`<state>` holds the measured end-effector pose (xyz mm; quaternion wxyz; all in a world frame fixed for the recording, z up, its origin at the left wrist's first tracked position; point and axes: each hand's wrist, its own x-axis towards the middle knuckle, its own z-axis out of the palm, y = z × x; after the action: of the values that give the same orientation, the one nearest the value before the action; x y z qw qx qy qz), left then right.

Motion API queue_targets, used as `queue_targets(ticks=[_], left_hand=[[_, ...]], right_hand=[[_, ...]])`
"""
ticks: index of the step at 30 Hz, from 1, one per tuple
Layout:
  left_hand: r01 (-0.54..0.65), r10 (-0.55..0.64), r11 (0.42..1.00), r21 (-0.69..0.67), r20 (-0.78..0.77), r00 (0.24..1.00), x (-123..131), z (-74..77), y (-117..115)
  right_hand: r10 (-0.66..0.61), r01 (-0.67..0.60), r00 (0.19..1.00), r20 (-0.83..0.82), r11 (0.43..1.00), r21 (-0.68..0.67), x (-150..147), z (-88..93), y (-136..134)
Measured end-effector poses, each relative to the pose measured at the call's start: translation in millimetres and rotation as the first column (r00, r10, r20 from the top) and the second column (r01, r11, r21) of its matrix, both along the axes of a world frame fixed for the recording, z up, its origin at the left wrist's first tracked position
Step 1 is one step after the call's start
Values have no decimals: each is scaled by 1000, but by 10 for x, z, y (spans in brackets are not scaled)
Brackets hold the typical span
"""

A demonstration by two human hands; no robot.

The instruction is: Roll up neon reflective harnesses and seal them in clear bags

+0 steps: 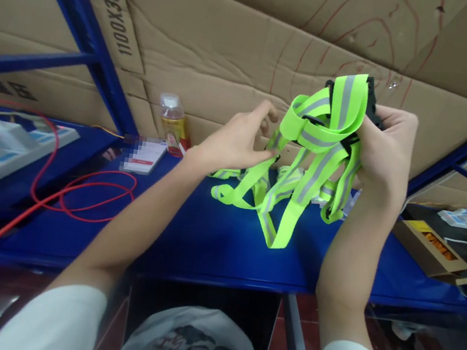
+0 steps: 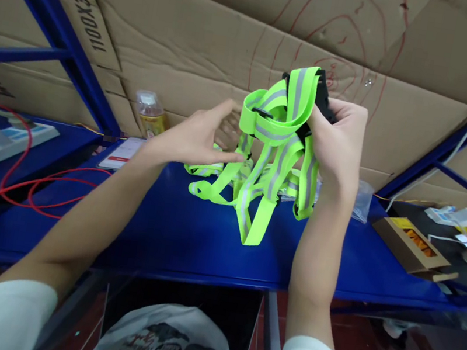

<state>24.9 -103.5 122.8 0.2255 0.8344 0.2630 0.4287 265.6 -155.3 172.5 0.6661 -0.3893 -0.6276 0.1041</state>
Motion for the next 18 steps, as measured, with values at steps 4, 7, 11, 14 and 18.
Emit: queue_targets(ticks=[4, 7, 11, 14, 18], left_hand=[[20, -19, 999, -35, 24, 1000, -18, 5, 14], [-88, 87, 996, 2, 97, 991, 42, -2, -6], [-214, 207, 976, 52, 114, 972, 51, 31, 61], [-172, 175, 984, -40, 85, 981, -39, 94, 91], [34, -49, 927, -374, -32, 998, -201, 207, 33]], right_hand=[[23, -22, 1000, -16, 1000, 7, -32, 1, 8], [15, -15, 1000, 5, 1000, 5, -95, -11, 3], [-7, 8, 999, 47, 1000, -20, -100, -26, 8], [-8, 17, 996, 94, 996, -92, -47, -19, 3], [82, -47, 985, 151, 974, -222, 20, -10, -12]])
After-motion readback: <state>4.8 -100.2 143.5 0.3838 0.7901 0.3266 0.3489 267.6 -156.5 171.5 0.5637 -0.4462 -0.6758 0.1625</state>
